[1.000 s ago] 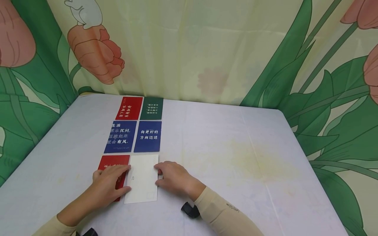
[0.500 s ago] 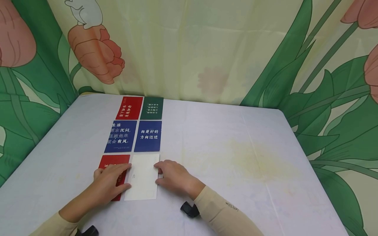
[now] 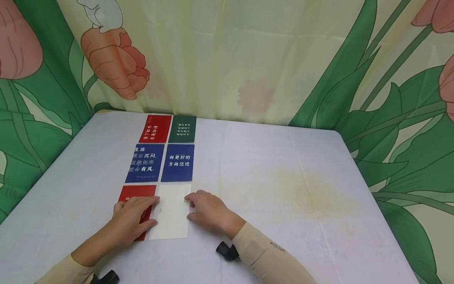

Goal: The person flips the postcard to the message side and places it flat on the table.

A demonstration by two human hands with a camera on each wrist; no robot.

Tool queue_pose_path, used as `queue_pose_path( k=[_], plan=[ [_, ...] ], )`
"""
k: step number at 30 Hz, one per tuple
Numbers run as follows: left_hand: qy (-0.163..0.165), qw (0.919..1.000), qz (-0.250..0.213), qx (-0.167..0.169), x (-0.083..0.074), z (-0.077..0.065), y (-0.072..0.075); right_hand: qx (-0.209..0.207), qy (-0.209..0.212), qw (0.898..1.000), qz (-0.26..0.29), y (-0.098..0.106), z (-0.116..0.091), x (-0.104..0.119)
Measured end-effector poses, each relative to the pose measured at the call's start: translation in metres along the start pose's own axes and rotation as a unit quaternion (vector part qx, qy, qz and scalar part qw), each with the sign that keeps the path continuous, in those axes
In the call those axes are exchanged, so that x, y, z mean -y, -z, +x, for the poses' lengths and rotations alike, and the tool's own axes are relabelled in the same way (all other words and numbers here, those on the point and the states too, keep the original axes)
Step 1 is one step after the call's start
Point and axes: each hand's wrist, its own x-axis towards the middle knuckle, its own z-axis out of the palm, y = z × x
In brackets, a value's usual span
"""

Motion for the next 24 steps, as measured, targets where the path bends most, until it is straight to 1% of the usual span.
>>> queue_pose_path(
  k=[7,17,20,24],
  plan=[
    [-0.004,1.0000,-0.004,-0.005,0.0004,0.0002,0.0005,0.005,-0.011,1.000,0.007,0.0012,-0.0004,0.0017],
    [-0.008,1.0000,-0.003,0.000,0.0005,0.0004,0.0011,0.013,-0.020,1.000,0.002,0.0015,-0.0011,0.0031],
    [-0.007,1.0000,-0.003,0.004,0.0004,0.0006,0.0017,0.007,-0.017,1.000,0.004,0.0019,-0.0018,0.0029],
    [-0.008,0.9999,-0.003,0.007,0.0003,0.0009,0.0026,-0.006,0.000,1.000,0.006,0.0018,-0.0025,0.0009]
  ],
)
